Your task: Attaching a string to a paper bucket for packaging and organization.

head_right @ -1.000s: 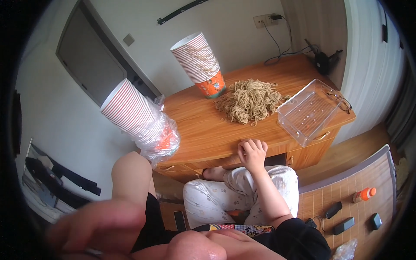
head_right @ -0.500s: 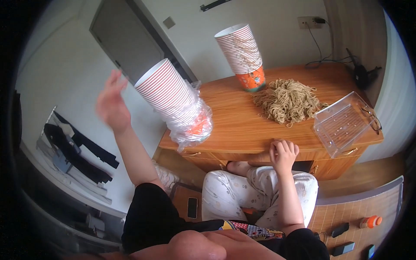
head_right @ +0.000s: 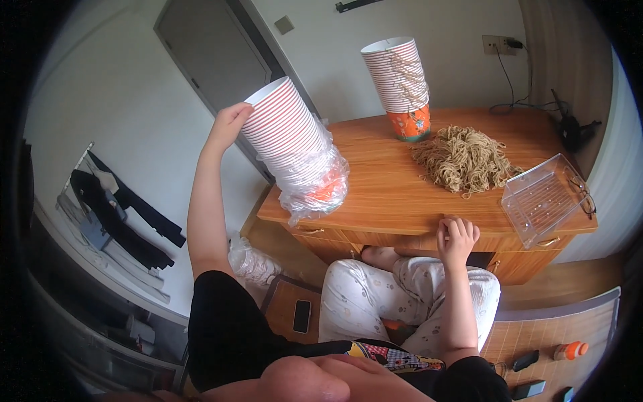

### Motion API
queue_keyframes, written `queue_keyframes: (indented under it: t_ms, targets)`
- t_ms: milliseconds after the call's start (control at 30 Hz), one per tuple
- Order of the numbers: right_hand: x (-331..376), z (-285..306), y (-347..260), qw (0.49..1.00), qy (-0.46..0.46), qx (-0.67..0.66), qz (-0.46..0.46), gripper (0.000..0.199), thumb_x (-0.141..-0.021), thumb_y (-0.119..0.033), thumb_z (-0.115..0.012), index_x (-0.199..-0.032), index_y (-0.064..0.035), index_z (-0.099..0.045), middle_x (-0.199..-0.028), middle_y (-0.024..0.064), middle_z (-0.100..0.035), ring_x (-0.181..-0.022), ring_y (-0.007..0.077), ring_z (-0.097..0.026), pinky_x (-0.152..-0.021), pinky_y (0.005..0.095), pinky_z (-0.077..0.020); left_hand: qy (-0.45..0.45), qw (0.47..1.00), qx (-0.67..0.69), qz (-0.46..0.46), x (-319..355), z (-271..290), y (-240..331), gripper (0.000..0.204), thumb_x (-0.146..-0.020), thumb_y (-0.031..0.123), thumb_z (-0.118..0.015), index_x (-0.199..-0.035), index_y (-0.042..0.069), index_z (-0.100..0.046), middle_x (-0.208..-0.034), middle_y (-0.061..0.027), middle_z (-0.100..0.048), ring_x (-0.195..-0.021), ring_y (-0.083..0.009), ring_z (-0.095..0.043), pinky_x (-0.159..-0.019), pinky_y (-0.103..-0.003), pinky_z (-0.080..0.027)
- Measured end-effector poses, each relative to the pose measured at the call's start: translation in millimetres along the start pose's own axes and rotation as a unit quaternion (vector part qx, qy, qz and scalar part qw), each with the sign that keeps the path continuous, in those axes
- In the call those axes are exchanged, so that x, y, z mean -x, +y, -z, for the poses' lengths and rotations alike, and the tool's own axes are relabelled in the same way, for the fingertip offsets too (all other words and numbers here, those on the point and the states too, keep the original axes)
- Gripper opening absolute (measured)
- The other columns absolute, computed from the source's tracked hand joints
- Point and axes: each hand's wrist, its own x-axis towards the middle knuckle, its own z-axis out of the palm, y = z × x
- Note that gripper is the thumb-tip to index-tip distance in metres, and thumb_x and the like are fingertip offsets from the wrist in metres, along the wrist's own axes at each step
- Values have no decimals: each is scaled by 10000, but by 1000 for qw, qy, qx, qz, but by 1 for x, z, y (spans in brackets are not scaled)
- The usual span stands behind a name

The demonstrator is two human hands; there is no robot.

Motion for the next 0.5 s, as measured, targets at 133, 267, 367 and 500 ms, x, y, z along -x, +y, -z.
queue_keyframes:
  t_ms: [133, 267, 367, 500]
  targets:
    - [-2, 0, -5, 1000, 11, 0, 12, 99, -771, -107, -683, -853, -119, -628, -885, 15, -659, -879, 222, -588, -840, 361, -360, 2, 1000, -5, -4, 0, 7, -2, 272, -959, 241, -559, -1029, 10, -685, -900, -132, -712, -840, -201, -657, -774, -323, -487]
    - [-1, -3, -3, 1000, 21, -2, 19, 89, -774, -98, -677, -847, -119, -631, -883, 8, -664, -881, 216, -591, -846, 356, -361, 9, 994, -99, -40, -5, 11, 0, 257, -954, 247, -545, -1023, 45, -689, -929, -189, -695, -847, -333, -670, -755, -373, -502]
    - [0, -4, -1, 999, 24, 7, 20, 87, -775, -94, -677, -844, -121, -631, -880, 6, -664, -882, 215, -593, -852, 355, -361, 25, 988, -140, -60, -12, 9, 6, 230, -941, 234, -550, -1007, 61, -685, -930, -196, -687, -857, -380, -657, -754, -409, -509]
    - [0, -7, 0, 999, 21, 15, 22, 90, -776, -89, -680, -844, -121, -631, -880, 5, -665, -880, 214, -595, -854, 357, -361, 119, 962, -204, -136, -20, 11, -2, 171, -921, 206, -569, -960, 80, -678, -885, -171, -686, -845, -379, -650, -749, -455, -508]
